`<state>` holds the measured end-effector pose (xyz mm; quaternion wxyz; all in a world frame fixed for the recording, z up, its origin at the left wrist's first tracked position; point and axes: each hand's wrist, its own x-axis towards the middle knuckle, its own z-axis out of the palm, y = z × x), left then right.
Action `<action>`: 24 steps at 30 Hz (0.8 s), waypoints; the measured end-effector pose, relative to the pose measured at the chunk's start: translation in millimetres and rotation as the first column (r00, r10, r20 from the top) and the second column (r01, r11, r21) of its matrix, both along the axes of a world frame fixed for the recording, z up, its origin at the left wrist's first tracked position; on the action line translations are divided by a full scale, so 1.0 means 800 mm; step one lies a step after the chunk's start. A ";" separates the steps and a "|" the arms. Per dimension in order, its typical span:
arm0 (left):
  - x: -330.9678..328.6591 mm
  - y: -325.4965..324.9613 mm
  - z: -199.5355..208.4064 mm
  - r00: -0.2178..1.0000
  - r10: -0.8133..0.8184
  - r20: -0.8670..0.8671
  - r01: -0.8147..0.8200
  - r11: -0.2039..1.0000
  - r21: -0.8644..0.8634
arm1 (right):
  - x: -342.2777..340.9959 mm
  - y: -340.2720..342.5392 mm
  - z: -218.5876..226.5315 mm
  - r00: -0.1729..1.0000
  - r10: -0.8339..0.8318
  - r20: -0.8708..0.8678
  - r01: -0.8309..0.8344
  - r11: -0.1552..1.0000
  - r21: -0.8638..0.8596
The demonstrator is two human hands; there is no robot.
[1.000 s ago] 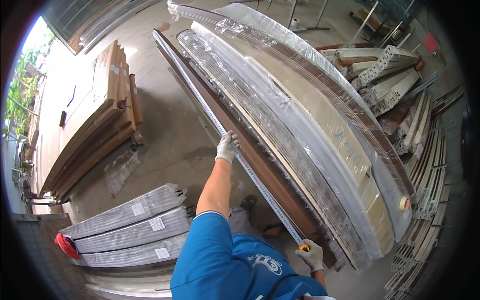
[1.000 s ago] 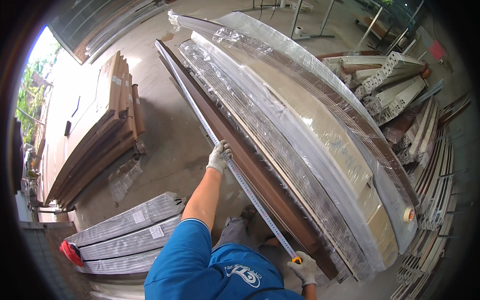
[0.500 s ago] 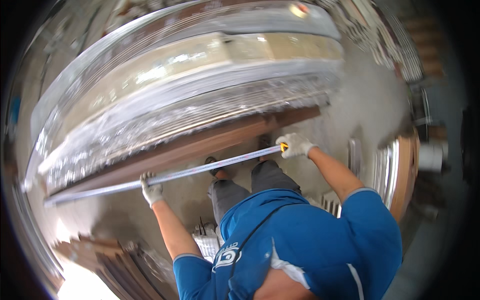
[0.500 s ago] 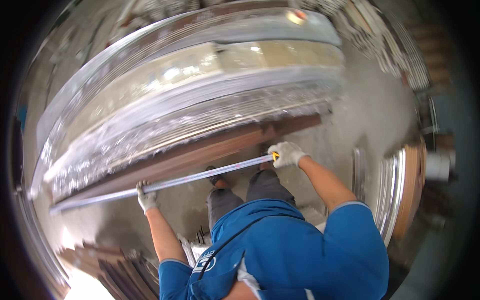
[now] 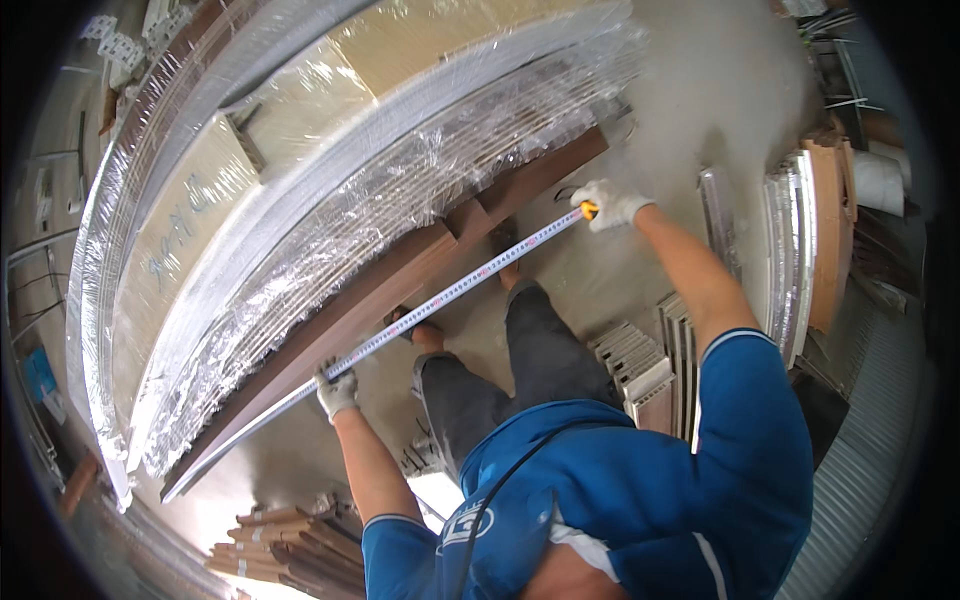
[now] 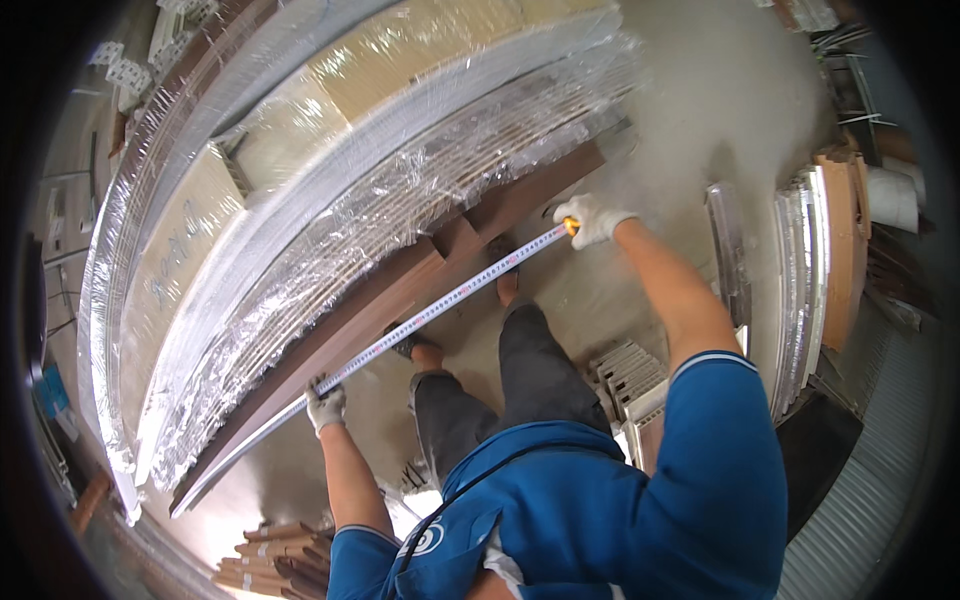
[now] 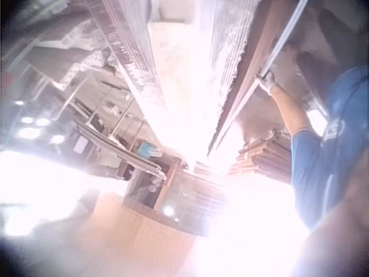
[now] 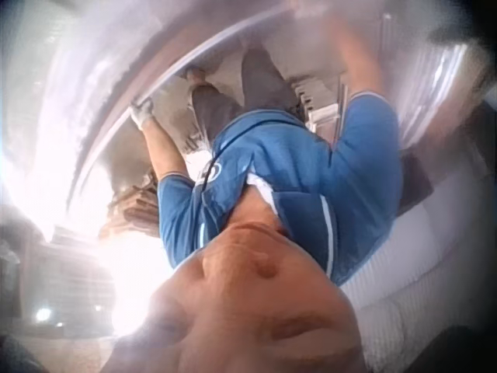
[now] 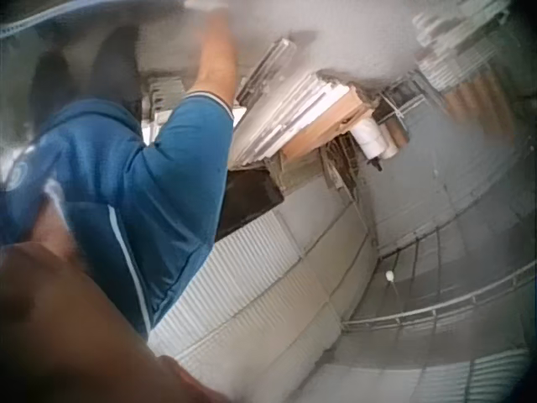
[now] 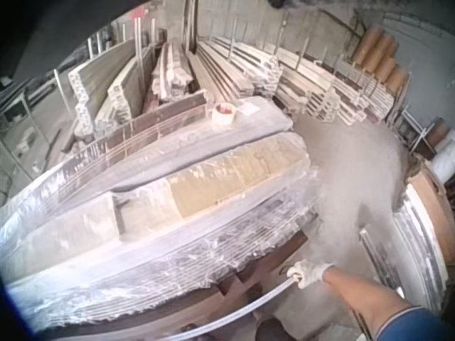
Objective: The person handles long wood planks in a workshop, picking them up, measuring them with a tape measure, and wiping them with a cloth. The person then stacks the planks on a workbench and applies protective tape to the edges.
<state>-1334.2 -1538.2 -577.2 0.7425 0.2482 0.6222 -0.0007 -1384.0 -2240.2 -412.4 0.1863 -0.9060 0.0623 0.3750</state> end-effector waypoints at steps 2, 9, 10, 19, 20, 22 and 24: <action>-0.004 -0.027 -0.013 0.997 0.019 -0.081 -0.016 0.999 0.034 | 0.003 -0.020 -0.019 1.000 0.011 -0.020 -0.011 1.000 0.000; 0.001 -0.094 -0.036 0.990 0.055 -0.131 -0.058 0.998 -0.015 | 0.028 -0.035 -0.092 0.999 0.047 0.014 -0.046 0.999 -0.016; 0.003 -0.099 -0.039 0.995 0.003 -0.104 -0.004 1.000 -0.014 | 0.030 -0.034 -0.100 0.999 0.043 0.029 -0.043 0.999 0.004; 0.012 -0.116 -0.070 0.988 -0.071 -0.136 0.077 0.996 0.035 | 0.070 -0.025 -0.108 0.996 0.084 0.004 -0.084 0.994 -0.076; 0.008 -0.114 -0.078 0.986 -0.093 -0.139 0.103 0.993 0.064 | 0.073 -0.024 -0.108 0.996 0.084 -0.028 -0.086 0.990 -0.111; -0.001 -0.111 -0.097 0.953 0.231 -0.195 -0.275 0.930 -0.244 | 0.076 -0.025 -0.110 0.995 0.093 -0.032 -0.095 0.992 -0.088; -0.014 -0.114 -0.122 0.566 0.648 -0.510 -0.794 0.262 -0.548 | 0.075 -0.027 -0.112 0.995 0.090 -0.032 -0.092 0.993 -0.079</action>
